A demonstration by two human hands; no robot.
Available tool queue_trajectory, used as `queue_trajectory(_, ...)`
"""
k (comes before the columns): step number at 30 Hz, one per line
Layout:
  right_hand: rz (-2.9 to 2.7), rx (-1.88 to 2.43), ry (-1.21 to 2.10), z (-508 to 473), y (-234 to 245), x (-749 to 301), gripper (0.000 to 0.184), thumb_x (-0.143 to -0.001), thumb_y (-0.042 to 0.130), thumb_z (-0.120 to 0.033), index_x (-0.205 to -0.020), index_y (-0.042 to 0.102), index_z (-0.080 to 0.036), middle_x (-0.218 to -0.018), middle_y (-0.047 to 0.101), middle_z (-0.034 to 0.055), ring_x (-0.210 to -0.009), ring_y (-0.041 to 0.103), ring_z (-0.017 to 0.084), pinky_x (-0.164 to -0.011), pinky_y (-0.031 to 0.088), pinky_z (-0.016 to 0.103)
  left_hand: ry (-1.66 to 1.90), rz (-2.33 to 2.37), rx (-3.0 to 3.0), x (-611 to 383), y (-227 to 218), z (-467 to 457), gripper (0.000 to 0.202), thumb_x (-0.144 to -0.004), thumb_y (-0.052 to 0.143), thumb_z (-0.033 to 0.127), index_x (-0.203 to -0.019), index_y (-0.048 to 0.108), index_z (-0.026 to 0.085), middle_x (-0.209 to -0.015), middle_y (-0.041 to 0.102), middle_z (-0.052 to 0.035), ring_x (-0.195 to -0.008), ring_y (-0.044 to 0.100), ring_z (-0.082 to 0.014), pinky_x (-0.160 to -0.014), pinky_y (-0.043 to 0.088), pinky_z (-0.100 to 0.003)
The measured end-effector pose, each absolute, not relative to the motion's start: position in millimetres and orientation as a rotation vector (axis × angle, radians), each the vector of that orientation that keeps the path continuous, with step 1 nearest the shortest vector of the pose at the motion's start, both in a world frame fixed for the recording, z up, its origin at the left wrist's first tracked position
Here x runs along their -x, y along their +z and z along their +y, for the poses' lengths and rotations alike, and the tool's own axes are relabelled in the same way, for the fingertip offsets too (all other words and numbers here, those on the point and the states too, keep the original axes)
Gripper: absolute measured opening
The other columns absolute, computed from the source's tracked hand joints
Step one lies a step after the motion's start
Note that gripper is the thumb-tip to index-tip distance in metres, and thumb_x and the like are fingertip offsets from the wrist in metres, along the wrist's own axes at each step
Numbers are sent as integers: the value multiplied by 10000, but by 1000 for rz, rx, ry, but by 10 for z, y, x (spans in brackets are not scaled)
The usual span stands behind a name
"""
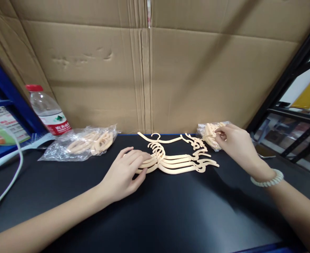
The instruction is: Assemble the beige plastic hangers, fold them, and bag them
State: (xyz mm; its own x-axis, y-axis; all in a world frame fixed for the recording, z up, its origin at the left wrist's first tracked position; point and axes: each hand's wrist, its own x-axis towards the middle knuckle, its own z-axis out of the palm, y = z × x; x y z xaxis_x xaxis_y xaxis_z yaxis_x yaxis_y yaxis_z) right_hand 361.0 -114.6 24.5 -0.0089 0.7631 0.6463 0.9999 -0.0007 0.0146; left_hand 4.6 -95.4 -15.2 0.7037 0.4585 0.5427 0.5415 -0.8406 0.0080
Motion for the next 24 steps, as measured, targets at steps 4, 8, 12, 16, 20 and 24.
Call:
queue_trajectory(4, -1763, 1575, -516, -1159, 260, -3552, 163, -878, 464, -254, -857, 608, -179, -819, 643, 98, -714, 617, 239, -675, 463, 356, -715, -1045, 2749, -53, -42, -702, 252, -897, 441, 232, -1100, 576, 171, -1104, 666, -89, -1000, 621, -252, -848, 474, -398)
queue_trajectory(8, -1671, 1486, 73, -1117, 162, -3485, 193, -890, 506, -369, -903, 604, -202, -695, 645, 46, -575, 650, 212, -580, 513, 346, -565, -1179, 2750, -123, 15, -242, 258, -883, 440, 176, -1069, 619, 179, -1078, 673, -82, -969, 642, -237, -849, 495, -357)
queue_trajectory(12, -1508, 1326, 447, -1065, 84, -3428, 285, -790, 646, -450, -898, 651, -187, -728, 697, 65, -679, 701, 243, -558, 553, 329, -429, -1150, 2764, -242, 5, 168, 251, -848, 508, 127, -1057, 643, 160, -1094, 654, -112, -1022, 620, -253, -878, 473, -358)
queue_trajectory(16, -1370, 1286, 547, -1062, 121, -3394, 342, -734, 707, -487, -836, 696, -161, -756, 723, 94, -754, 711, 252, -572, 578, 317, -349, -1091, 2786, -338, -37, 317, 178, -833, 592, 141, -995, 648, 188, -1093, 644, -91, -1066, 581, -258, -854, 464, -359)
queue_trajectory(20, -1223, 1205, 644, -1058, 140, -3407, 394, -680, 767, -470, -899, 693, -151, -814, 727, 100, -769, 711, 238, -598, 587, 310, -328, -1067, 2782, -371, -60, 320, 97, -906, 575, 225, -915, 628, 144, -970, 644, -61, -976, 598, -227, -831, 472, -389)
queue_trajectory(24, -1160, 1113, 666, -1016, 96, -3439, 494, -686, 752, -477, -1051, 643, -164, -831, 691, 70, -785, 691, 210, -620, 582, 306, -365, -1107, 2762, -336, -31, 322, 193, -943, 546, 311, -935, 612, 130, -874, 637, -27, -810, 621, -173, -782, 499, -369)
